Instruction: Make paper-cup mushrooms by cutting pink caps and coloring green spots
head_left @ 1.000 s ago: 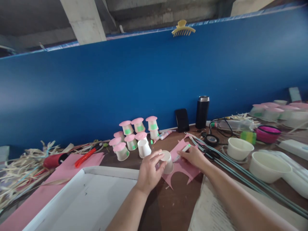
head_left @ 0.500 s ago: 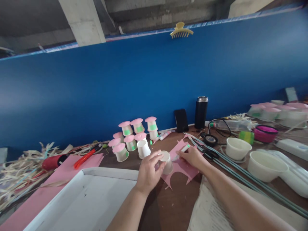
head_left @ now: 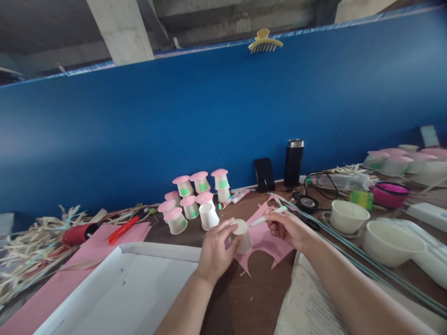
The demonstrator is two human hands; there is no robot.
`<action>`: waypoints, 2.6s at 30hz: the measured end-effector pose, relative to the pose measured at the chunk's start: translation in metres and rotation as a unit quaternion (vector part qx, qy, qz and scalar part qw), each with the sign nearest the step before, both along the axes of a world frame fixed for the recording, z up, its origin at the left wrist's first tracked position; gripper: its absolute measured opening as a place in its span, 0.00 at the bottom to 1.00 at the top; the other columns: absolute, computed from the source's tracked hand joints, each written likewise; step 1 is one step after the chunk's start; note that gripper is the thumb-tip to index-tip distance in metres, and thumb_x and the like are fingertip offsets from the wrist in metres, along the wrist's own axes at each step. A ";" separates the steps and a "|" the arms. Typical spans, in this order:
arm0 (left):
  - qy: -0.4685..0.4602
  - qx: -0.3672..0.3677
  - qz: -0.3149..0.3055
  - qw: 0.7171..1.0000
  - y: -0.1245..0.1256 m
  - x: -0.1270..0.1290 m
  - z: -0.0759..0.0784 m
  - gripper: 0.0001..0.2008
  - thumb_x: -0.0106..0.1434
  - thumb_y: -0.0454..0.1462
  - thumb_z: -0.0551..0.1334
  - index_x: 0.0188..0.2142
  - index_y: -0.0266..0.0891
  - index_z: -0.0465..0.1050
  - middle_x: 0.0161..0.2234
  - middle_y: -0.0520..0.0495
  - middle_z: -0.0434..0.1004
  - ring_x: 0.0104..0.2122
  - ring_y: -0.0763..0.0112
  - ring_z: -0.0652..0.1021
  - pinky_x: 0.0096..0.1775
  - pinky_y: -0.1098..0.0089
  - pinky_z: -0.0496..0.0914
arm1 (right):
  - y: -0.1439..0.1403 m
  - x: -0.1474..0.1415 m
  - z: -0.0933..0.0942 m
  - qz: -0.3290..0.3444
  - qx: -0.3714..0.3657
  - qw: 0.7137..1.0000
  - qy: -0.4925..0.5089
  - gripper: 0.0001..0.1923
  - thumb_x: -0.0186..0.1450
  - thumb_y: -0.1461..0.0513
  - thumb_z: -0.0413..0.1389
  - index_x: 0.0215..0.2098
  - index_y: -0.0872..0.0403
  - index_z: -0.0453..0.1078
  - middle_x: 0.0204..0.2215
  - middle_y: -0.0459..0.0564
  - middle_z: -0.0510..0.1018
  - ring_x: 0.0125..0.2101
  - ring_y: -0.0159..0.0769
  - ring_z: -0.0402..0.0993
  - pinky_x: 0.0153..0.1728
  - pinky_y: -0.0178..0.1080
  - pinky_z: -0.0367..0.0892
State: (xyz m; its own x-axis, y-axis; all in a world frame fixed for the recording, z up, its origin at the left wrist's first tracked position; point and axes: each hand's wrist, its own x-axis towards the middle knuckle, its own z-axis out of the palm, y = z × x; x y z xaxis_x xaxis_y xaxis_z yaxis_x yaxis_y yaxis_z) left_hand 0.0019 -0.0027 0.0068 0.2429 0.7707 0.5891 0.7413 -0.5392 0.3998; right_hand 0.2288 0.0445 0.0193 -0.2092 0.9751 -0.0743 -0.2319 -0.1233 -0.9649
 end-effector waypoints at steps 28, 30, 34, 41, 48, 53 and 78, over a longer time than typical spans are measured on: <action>0.011 0.008 -0.007 1.000 0.001 -0.001 0.000 0.15 0.63 0.43 0.57 0.47 0.43 0.73 0.52 0.43 0.74 0.52 0.61 0.73 0.52 0.59 0.68 | 0.017 0.005 -0.030 0.018 0.105 0.952 -0.288 0.02 0.57 0.63 0.59 0.29 0.55 0.73 0.17 0.42 0.73 0.18 0.28 0.68 0.19 0.30 0.61; 0.013 0.014 -0.007 1.000 0.001 -0.001 0.000 0.15 0.63 0.43 0.58 0.47 0.43 0.73 0.52 0.43 0.74 0.52 0.61 0.73 0.52 0.59 0.68 | 0.016 0.003 -0.029 0.013 0.113 0.954 -0.277 0.02 0.54 0.63 0.59 0.26 0.54 0.74 0.16 0.43 0.74 0.18 0.29 0.68 0.18 0.31 0.59; 0.014 0.016 -0.004 1.000 0.002 -0.001 0.000 0.14 0.63 0.42 0.58 0.47 0.44 0.73 0.52 0.44 0.74 0.52 0.61 0.73 0.52 0.60 0.68 | 0.013 0.002 -0.027 0.014 0.120 0.957 -0.262 0.03 0.52 0.61 0.60 0.25 0.53 0.74 0.16 0.43 0.75 0.18 0.31 0.68 0.18 0.32 0.59; 0.012 0.015 -0.003 1.000 0.001 0.000 0.000 0.15 0.63 0.42 0.58 0.47 0.43 0.73 0.52 0.44 0.74 0.51 0.62 0.73 0.52 0.61 0.69 | 0.009 0.000 -0.024 0.020 0.139 0.959 -0.246 0.03 0.53 0.61 0.59 0.26 0.53 0.72 0.17 0.42 0.75 0.20 0.32 0.70 0.21 0.32 0.62; 0.005 0.012 -0.004 1.000 0.001 0.000 0.000 0.15 0.63 0.42 0.58 0.47 0.43 0.73 0.52 0.44 0.74 0.51 0.62 0.73 0.52 0.60 0.68 | 0.011 -0.001 -0.027 0.020 0.141 0.962 -0.233 0.07 0.53 0.58 0.60 0.28 0.53 0.71 0.17 0.42 0.74 0.19 0.31 0.69 0.20 0.32 0.62; 0.006 0.004 -0.006 1.000 0.001 0.000 0.001 0.15 0.63 0.42 0.58 0.48 0.43 0.73 0.52 0.43 0.73 0.51 0.61 0.73 0.52 0.59 0.68 | 0.013 -0.003 -0.032 0.013 0.134 0.963 -0.235 0.07 0.53 0.57 0.60 0.28 0.52 0.71 0.17 0.42 0.74 0.18 0.31 0.69 0.20 0.32 0.62; 0.005 0.020 0.003 1.000 0.000 0.001 -0.002 0.14 0.63 0.41 0.59 0.47 0.44 0.73 0.52 0.46 0.74 0.52 0.63 0.73 0.53 0.61 0.68 | 0.010 -0.020 -0.028 -0.010 0.094 0.968 -0.233 0.05 0.52 0.60 0.60 0.28 0.53 0.73 0.14 0.41 0.74 0.14 0.29 0.66 0.15 0.31 0.60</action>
